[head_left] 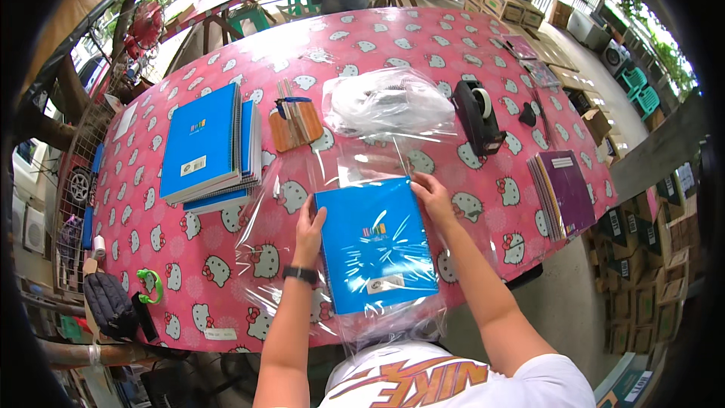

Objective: The person places a stack of notebooks into a large plastic film, folds the film over the stack, and uses a tape dispenser to secure the packaging with pieces of tape.

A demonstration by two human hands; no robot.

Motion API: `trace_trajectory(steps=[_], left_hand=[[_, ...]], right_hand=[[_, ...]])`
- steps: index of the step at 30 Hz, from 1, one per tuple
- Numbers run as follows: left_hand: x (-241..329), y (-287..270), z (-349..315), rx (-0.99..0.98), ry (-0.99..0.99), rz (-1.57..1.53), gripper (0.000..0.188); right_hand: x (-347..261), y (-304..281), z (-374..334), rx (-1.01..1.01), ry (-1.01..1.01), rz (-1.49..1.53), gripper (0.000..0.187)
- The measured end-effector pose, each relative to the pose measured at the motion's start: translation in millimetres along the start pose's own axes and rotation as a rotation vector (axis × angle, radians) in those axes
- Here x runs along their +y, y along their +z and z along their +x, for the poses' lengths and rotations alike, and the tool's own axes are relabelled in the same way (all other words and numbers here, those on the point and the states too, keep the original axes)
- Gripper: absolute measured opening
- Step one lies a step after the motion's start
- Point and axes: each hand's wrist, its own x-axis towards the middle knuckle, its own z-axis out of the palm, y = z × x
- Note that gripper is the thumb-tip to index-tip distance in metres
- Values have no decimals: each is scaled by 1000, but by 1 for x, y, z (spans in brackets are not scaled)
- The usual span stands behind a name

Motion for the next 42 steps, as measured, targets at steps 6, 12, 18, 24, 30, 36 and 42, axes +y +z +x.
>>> trace_trajectory(steps=[6, 12, 18, 24, 30, 36, 42], left_hand=[[-4, -8, 54, 143, 97, 89, 63], [-5, -11, 52, 212, 208, 157, 54], [0, -18, 54, -149, -50, -6, 49], [9, -14, 58, -201, -126, 191, 35], [3, -13, 70, -156, -236, 160, 27], [20, -9, 96, -233, -430, 286, 30], [23, -1, 132, -535, -341, 878, 29]], right_hand=[[5, 25, 42, -80, 164, 133, 41], [-10, 24, 31, -201, 287, 179, 38], [-7, 14, 39, -224, 236, 51, 34], [-4, 14, 40, -314, 187, 0, 27], [2, 16, 61, -361, 293, -52, 27], [-1, 14, 95, -531, 308, -388, 24], [-19, 39, 102, -489, -10, -1039, 18]])
